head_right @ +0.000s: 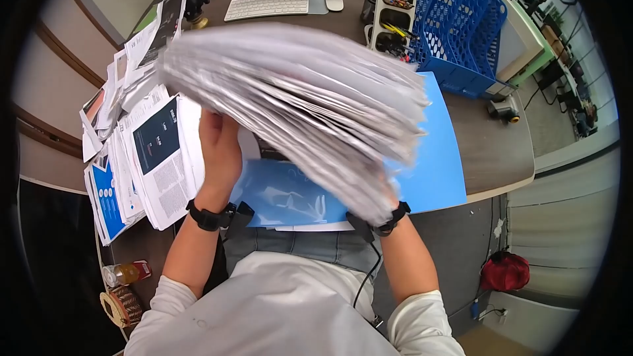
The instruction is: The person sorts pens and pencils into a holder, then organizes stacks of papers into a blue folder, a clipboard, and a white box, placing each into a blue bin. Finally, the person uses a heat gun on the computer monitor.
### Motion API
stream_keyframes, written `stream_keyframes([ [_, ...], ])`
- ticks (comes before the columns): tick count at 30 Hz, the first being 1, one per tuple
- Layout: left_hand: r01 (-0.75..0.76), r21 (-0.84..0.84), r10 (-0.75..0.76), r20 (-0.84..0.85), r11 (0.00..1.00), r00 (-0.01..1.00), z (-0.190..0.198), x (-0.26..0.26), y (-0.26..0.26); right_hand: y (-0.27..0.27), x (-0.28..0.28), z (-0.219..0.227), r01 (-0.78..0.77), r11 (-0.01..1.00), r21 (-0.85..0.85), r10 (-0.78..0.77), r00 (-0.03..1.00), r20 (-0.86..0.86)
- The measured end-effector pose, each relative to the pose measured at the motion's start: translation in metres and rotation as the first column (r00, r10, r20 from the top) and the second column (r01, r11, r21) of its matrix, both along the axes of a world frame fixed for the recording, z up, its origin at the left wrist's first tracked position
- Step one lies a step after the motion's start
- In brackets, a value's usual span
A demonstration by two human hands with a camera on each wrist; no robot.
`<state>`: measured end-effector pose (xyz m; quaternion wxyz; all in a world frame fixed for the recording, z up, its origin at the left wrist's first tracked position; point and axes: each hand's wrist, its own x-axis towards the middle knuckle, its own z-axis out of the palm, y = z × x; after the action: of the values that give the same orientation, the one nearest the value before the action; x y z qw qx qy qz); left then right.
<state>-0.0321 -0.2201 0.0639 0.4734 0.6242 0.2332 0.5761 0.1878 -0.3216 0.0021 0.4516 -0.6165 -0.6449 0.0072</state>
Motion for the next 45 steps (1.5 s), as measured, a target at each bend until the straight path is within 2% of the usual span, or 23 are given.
stream_keyframes([
  [1, 0.004, -0.12, 0.006, 0.082, 0.993, 0.997, 0.004, 0.002, 0.005, 0.001, 0.009, -0.002, 0.002, 1.0, -0.003, -0.002, 1.0, 0.001],
  [3, 0.063, -0.353, 0.011, 0.204, 0.934, 0.979, 0.035, 0.003, -0.002, 0.006, 0.019, 0.025, -0.402, 0.915, 0.04, 0.38, 0.822, -0.424],
  [4, 0.046, -0.305, 0.028, 0.233, 0.951, 0.972, 0.044, 0.006, 0.0, 0.007, 0.0, 0.045, -0.179, 0.977, 0.113, 0.208, 0.906, -0.368],
  [7, 0.16, -0.355, -0.13, 0.107, 0.921, 0.986, 0.06, -0.021, 0.013, -0.008, -0.019, 0.114, -0.132, 0.984, -0.124, 0.019, 0.757, -0.653],
  [8, 0.155, -0.387, -0.144, 0.055, 0.909, 0.988, 0.061, -0.03, 0.015, -0.016, -0.014, 0.125, -0.203, 0.923, -0.327, -0.104, 0.687, -0.719],
  [10, 0.231, -0.535, -0.207, 0.105, 0.813, 0.973, 0.043, -0.053, 0.024, -0.027, 0.002, 0.109, -0.43, 0.779, -0.457, -0.018, 0.712, -0.702],
  [12, 0.526, -0.581, -0.213, 0.521, 0.621, 0.826, 0.031, -0.049, 0.018, -0.043, -0.007, 0.092, -0.508, 0.684, -0.523, -0.071, 0.668, -0.741],
  [13, 0.553, -0.463, -0.271, 0.543, 0.693, 0.794, 0.037, -0.037, 0.007, -0.051, -0.012, 0.078, -0.573, 0.636, -0.517, -0.091, 0.61, -0.787],
  [17, 0.629, -0.543, -0.159, 0.673, 0.556, 0.722, -0.001, -0.04, -0.005, -0.072, -0.027, 0.044, -0.656, 0.562, -0.504, -0.125, 0.535, -0.835],
  [20, 0.616, -0.607, -0.101, 0.666, 0.502, 0.739, -0.014, -0.038, -0.001, -0.076, -0.027, 0.035, -0.542, 0.714, -0.443, -0.112, 0.536, -0.837],
  [22, 0.572, -0.631, -0.105, 0.619, 0.524, 0.778, -0.005, -0.026, -0.002, -0.076, -0.016, 0.046, -0.538, 0.664, -0.519, -0.188, 0.552, -0.812],
  [26, 0.506, -0.565, -0.249, 0.471, 0.652, 0.846, 0.027, 0.0, 0.004, -0.086, 0.018, 0.066, -0.313, 0.827, -0.467, -0.159, 0.666, -0.729],
  [27, 0.467, -0.54, -0.325, 0.341, 0.7, 0.882, 0.031, 0.005, 0.005, -0.091, 0.043, 0.08, -0.165, 0.762, -0.626, -0.29, 0.777, -0.558],
  [28, 0.43, -0.506, -0.384, 0.198, 0.748, 0.902, 0.036, 0.009, 0.004, -0.095, 0.056, 0.109, -0.076, 0.718, -0.691, -0.459, 0.695, -0.554],
  [29, 0.372, -0.398, -0.428, -0.058, 0.839, 0.902, 0.042, 0.012, 0.002, -0.101, 0.087, 0.095, -0.001, 0.873, -0.488, -0.312, 0.767, -0.56],
  [30, 0.37, -0.395, -0.425, -0.059, 0.841, 0.903, 0.039, 0.009, 0.004, -0.105, 0.114, 0.093, 0.038, 0.92, -0.389, -0.265, 0.792, -0.55],
  [32, 0.402, -0.201, -0.399, -0.764, 0.894, 0.507, 0.022, -0.007, 0.012, -0.118, 0.159, 0.09, 0.142, 0.882, -0.449, -0.375, 0.788, -0.489],
  [33, 0.414, -0.159, -0.33, -0.862, 0.896, 0.385, 0.003, -0.014, 0.016, -0.126, 0.18, 0.084, 0.153, 0.863, -0.482, -0.397, 0.795, -0.458],
  [34, 0.413, -0.159, -0.33, -0.862, 0.897, 0.385, -0.002, -0.016, 0.015, -0.131, 0.2, 0.072, 0.162, 0.842, -0.515, -0.415, 0.804, -0.425],
  [36, 0.468, -0.045, -0.12, -0.984, 0.883, 0.132, -0.008, -0.019, 0.012, -0.137, 0.216, 0.05, 0.201, 0.801, -0.564, -0.413, 0.867, -0.278],
  [38, 0.489, -0.001, -0.075, -0.989, 0.872, 0.131, -0.012, -0.019, 0.016, -0.134, 0.212, 0.049, 0.282, 0.744, -0.606, -0.386, 0.922, -0.044],
  [43, 0.511, -0.051, -0.08, -0.996, 0.858, 0.035, 0.007, 0.008, 0.026, -0.108, 0.181, 0.047, 0.221, 0.768, -0.601, -0.304, 0.952, -0.039],
  [45, 0.435, -0.173, -0.118, -0.981, 0.884, -0.152, 0.017, 0.035, 0.024, -0.104, 0.18, 0.044, 0.22, 0.781, -0.584, -0.286, 0.958, -0.021],
])
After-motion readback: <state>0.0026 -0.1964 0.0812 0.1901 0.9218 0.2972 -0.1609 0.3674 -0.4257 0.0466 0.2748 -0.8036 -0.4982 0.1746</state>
